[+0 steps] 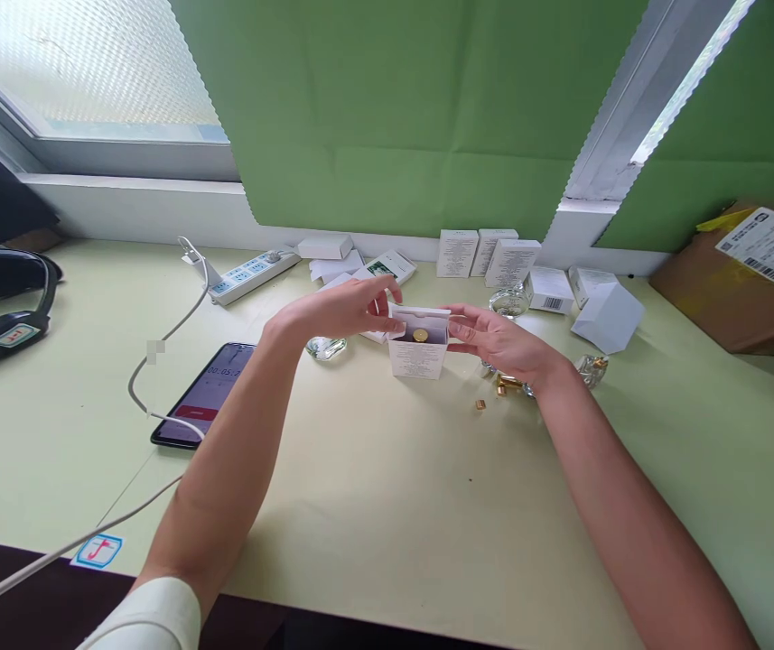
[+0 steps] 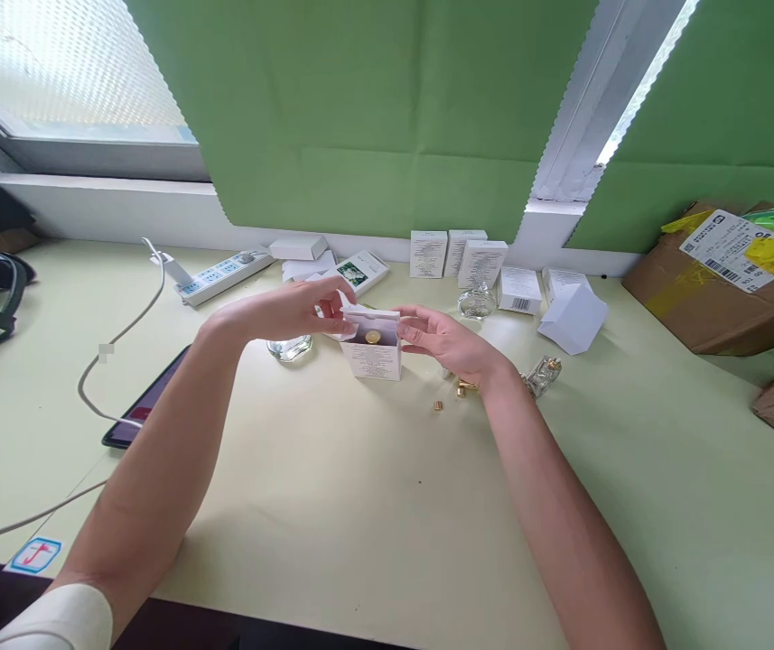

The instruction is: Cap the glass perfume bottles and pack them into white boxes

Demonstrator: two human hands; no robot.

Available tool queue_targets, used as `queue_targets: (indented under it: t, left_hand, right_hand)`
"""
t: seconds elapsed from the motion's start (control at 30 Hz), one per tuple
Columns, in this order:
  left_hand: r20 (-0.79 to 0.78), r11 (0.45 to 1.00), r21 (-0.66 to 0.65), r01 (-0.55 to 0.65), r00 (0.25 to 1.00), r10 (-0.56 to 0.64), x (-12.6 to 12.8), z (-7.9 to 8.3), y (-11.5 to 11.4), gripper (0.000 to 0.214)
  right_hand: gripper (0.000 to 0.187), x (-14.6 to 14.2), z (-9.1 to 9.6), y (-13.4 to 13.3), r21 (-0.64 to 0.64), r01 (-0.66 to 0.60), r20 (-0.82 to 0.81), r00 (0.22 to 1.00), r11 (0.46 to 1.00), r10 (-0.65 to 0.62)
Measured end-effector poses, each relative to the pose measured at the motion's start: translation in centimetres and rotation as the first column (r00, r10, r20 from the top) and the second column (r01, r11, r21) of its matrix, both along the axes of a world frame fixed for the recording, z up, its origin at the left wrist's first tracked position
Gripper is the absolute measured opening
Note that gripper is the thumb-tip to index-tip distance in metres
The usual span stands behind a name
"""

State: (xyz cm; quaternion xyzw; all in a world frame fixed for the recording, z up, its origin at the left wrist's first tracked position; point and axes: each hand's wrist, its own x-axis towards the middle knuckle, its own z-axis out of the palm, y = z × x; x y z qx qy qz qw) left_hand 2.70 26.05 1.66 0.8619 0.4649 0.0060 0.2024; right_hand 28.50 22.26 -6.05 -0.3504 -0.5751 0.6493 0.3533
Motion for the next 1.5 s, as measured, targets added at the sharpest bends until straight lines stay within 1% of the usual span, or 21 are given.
queue_targets:
  t: [0.07, 0.13, 0.23, 0.33, 0.57, 0.7, 0.83, 1.03, 1.2, 1.3, 1.4, 1.5]
  left_hand:
    - [0.030, 0.999, 0.017, 0.043, 0.999, -0.044, 0.1, -0.1, 0.0, 0.040]
    - [0.022, 0.998, 0.027, 0.063, 0.998, -0.064, 0.2, -0.3, 0.1, 0.038]
    - [0.005, 0.997, -0.018, 0.072, 0.997, -0.072, 0.3, -0.8, 0.4, 0.038]
    - [-0.007, 0.995, -0.056, 0.078, 0.997, -0.079, 0.4, -0.9, 0.5, 0.037]
    - [-0.082, 0.989, -0.132, 0.066, 0.994, -0.078, 0.6, -0.1, -0.2, 0.054]
    - [-0.094, 0.987, -0.159, 0.025, 0.995, -0.040, 1.0, -0.4, -0.2, 0.062]
    - [-0.073, 0.983, -0.183, 0.016, 0.997, -0.030, 1.2, -0.6, -0.2, 0.062]
    - [-0.033, 0.987, -0.157, 0.038, 0.999, -0.043, 0.9, -0.2, -0.3, 0.056]
    - [-0.004, 0.990, -0.137, 0.032, 0.999, -0.032, 1.0, -0.4, -0.2, 0.055]
    - [0.036, 0.997, -0.072, 0.031, 0.999, -0.028, 1.3, -0.8, -0.2, 0.051]
    - [0.071, 0.999, -0.003, 0.051, 0.996, -0.050, 1.6, -1.1, -0.1, 0.049]
    - [0.091, 0.998, 0.013, 0.059, 0.994, -0.060, 1.7, -1.3, 0.0, 0.048]
  right_hand:
    - [0.041, -0.1, 0.1, 0.0, -0.006, -0.002, -0.008, 1.000, 1.000, 0.002]
    - [0.041, -0.3, 0.2, -0.1, -0.008, -0.011, -0.006, 1.000, 1.000, 0.011]
    - [0.042, -0.7, 0.4, -0.3, -0.008, -0.033, -0.008, 0.999, 0.999, 0.033]
    - [0.044, -0.8, 0.5, -0.4, -0.011, -0.046, -0.014, 0.999, 0.999, 0.045]
    - [0.041, -0.5, 0.4, -0.3, -0.020, -0.063, -0.048, 0.997, 0.998, 0.062]
    - [0.041, -0.7, 0.4, -0.5, -0.025, -0.095, -0.088, 0.992, 0.995, 0.093]
    - [0.041, -0.5, 0.7, -0.6, -0.032, -0.098, -0.086, 0.992, 0.995, 0.095]
    - [0.039, 0.3, 1.0, -0.4, -0.011, -0.025, -0.078, 0.997, 1.000, 0.024]
    - [0.044, 0.7, 0.6, -0.2, -0.025, -0.056, -0.108, 0.993, 0.998, 0.053]
    - [0.045, 0.6, 0.6, -0.1, -0.033, -0.077, -0.114, 0.991, 0.996, 0.073]
    - [0.045, 0.5, 0.6, -0.1, -0.038, -0.085, -0.119, 0.990, 0.996, 0.080]
    - [0.042, 0.3, 0.6, -0.2, -0.036, -0.074, -0.125, 0.990, 0.997, 0.069]
